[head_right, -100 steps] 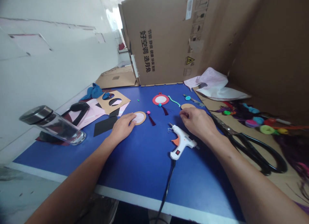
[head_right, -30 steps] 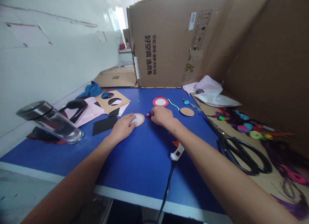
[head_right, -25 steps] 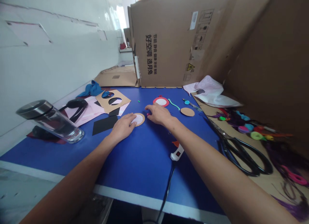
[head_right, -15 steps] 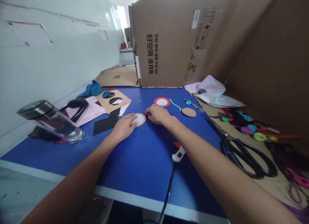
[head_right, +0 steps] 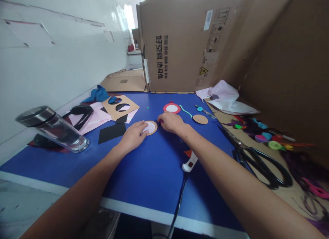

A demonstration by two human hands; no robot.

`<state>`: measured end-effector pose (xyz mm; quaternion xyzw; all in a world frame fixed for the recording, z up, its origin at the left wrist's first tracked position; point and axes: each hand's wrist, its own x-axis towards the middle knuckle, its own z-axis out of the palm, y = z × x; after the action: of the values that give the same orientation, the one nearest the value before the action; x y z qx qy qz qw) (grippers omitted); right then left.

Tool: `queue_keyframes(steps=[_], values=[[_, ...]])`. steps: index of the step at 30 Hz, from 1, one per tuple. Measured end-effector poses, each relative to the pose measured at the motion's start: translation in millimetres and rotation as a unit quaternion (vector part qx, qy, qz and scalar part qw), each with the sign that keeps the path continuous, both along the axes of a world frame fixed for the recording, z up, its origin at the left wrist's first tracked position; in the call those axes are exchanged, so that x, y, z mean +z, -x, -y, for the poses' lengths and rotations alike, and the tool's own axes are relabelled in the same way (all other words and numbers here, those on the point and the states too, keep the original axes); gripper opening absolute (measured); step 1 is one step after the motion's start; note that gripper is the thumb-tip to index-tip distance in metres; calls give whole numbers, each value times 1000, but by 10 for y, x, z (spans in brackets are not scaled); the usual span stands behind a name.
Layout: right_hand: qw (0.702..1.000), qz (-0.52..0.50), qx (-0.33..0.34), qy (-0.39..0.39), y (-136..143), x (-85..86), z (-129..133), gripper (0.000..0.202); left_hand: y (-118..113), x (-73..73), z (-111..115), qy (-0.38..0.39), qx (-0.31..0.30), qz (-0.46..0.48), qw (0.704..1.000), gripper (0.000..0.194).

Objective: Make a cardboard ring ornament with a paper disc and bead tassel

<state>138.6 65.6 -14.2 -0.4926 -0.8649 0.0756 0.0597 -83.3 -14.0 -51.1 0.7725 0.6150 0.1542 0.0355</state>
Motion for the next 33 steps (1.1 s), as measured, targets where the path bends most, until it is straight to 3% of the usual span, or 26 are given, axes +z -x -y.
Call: queue_keyframes(steps=[8, 15, 22, 27, 33], values=[[999, -43, -18, -14, -131, 115, 137, 38, 14, 0, -17, -5, -6, 10, 1000, 48], [982, -146, -74, -95, -682, 269, 459, 35, 47, 5, -37, -13, 0, 19, 1000, 48], [948, -247, -143, -142, -1170, 60, 735, 31, 252, 105, -113, -76, 70, 53, 993, 48], [948, -221, -156, -166, -1265, -66, 775, 29, 261, 138, -76, -77, 93, 17, 993, 41], [948, -218, -140, -183, -1309, -53, 769, 29, 244, 98, -89, -82, 97, 47, 991, 40]])
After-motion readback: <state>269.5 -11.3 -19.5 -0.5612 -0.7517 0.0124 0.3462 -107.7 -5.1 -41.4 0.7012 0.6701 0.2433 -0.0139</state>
